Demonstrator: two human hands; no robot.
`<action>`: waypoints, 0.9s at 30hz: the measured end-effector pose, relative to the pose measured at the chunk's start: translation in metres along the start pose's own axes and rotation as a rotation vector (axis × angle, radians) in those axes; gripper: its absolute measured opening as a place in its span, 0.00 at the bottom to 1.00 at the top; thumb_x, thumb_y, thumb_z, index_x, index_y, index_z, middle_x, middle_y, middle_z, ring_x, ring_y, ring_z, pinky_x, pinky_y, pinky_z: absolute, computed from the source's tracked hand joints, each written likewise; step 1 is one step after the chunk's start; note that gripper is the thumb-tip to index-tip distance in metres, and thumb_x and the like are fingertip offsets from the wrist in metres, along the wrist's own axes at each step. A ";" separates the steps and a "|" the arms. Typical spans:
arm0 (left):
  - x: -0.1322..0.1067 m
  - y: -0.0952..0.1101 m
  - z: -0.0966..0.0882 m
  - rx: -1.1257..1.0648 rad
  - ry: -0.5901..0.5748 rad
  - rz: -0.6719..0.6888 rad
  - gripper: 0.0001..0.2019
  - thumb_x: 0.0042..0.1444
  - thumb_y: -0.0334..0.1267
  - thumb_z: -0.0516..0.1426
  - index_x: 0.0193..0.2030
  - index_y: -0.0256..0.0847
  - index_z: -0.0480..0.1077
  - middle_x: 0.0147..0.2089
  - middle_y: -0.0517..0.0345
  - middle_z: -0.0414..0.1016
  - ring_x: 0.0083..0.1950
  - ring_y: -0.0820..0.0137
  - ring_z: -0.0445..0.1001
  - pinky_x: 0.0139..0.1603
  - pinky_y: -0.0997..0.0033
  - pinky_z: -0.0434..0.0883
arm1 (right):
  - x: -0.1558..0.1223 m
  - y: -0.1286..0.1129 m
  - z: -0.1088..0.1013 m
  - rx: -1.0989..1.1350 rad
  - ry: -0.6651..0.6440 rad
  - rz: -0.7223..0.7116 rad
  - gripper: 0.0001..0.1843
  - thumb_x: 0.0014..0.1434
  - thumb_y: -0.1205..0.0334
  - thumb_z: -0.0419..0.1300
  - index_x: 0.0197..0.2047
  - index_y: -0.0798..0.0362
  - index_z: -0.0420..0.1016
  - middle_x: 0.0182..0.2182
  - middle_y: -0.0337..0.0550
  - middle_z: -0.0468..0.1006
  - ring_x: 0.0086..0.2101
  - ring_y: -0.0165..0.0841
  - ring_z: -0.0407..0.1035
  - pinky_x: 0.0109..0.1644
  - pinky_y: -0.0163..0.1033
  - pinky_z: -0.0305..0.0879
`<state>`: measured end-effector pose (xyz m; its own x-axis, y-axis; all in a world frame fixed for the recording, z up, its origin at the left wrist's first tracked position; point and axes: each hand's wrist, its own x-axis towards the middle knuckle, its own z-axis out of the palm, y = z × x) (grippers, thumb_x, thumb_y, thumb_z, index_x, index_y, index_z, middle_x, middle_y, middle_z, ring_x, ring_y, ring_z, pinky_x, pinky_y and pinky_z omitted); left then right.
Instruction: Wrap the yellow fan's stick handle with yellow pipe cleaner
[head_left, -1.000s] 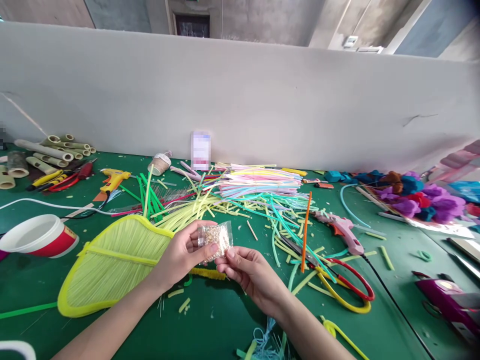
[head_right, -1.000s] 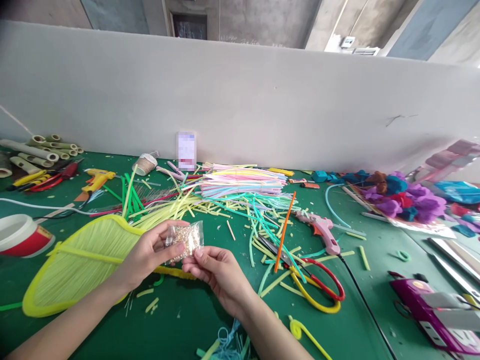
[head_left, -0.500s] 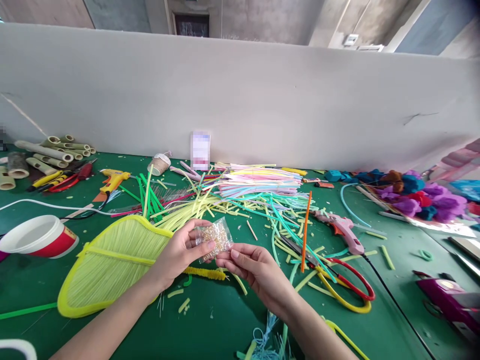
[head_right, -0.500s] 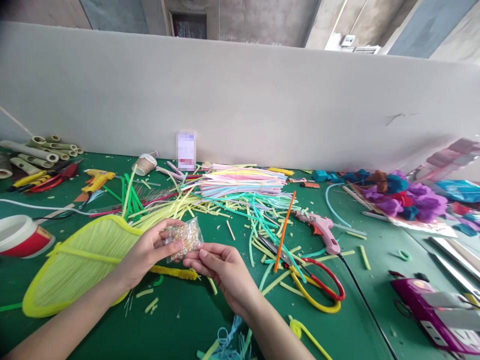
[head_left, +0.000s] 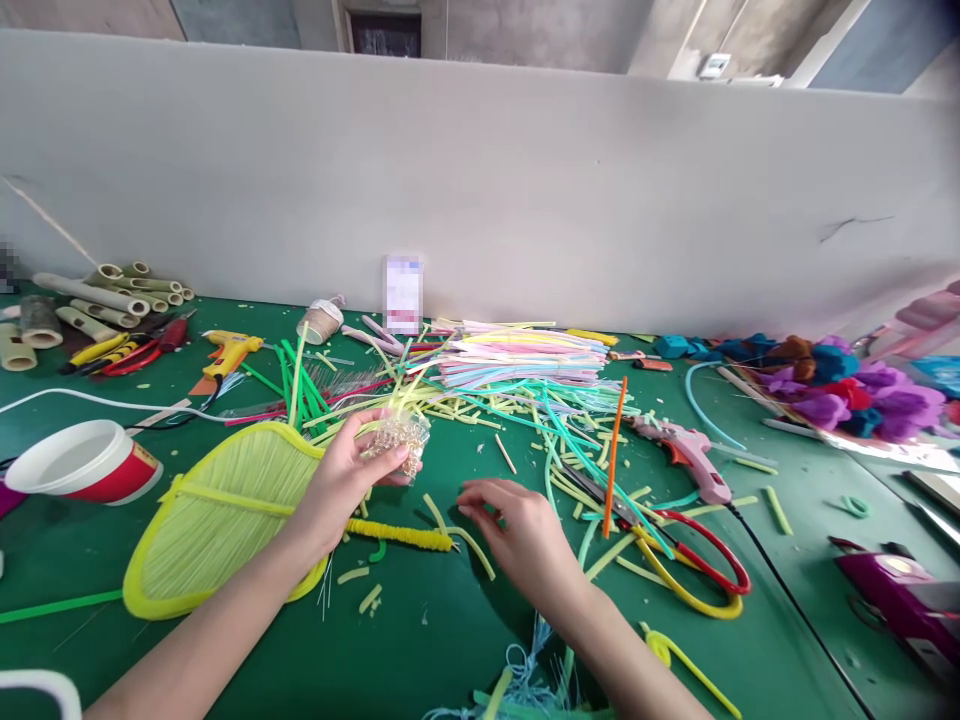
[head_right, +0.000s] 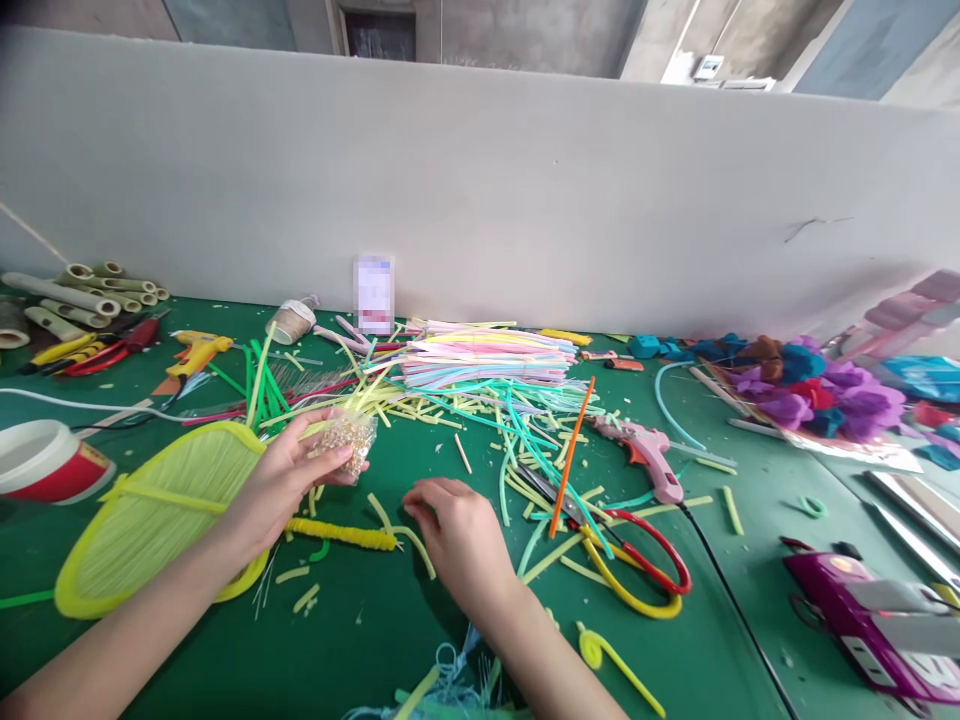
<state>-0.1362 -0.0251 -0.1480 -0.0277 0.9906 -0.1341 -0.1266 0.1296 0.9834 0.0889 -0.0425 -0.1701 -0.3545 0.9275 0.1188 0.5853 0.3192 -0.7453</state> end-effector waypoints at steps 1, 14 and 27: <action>0.001 -0.002 -0.001 0.016 0.020 0.014 0.31 0.54 0.44 0.67 0.61 0.44 0.60 0.46 0.54 0.79 0.40 0.65 0.82 0.41 0.66 0.79 | 0.000 -0.002 -0.002 0.003 0.009 0.013 0.10 0.64 0.64 0.57 0.38 0.49 0.81 0.41 0.46 0.84 0.42 0.40 0.77 0.45 0.42 0.69; 0.011 -0.019 -0.006 0.092 0.054 0.062 0.31 0.53 0.45 0.66 0.61 0.45 0.61 0.52 0.49 0.78 0.43 0.61 0.82 0.42 0.60 0.80 | -0.009 0.004 -0.002 0.304 -0.198 0.316 0.07 0.59 0.60 0.61 0.37 0.53 0.79 0.31 0.45 0.85 0.32 0.38 0.78 0.35 0.38 0.68; 0.011 -0.020 -0.007 0.158 0.068 0.068 0.29 0.57 0.43 0.62 0.64 0.47 0.60 0.58 0.48 0.73 0.46 0.62 0.80 0.46 0.58 0.79 | -0.008 0.008 -0.001 0.410 -0.252 0.414 0.08 0.53 0.58 0.66 0.33 0.53 0.75 0.27 0.44 0.83 0.30 0.37 0.76 0.32 0.37 0.65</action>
<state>-0.1413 -0.0171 -0.1703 -0.0986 0.9927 -0.0698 0.0349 0.0735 0.9967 0.0971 -0.0470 -0.1759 -0.3485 0.8679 -0.3539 0.4015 -0.2030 -0.8931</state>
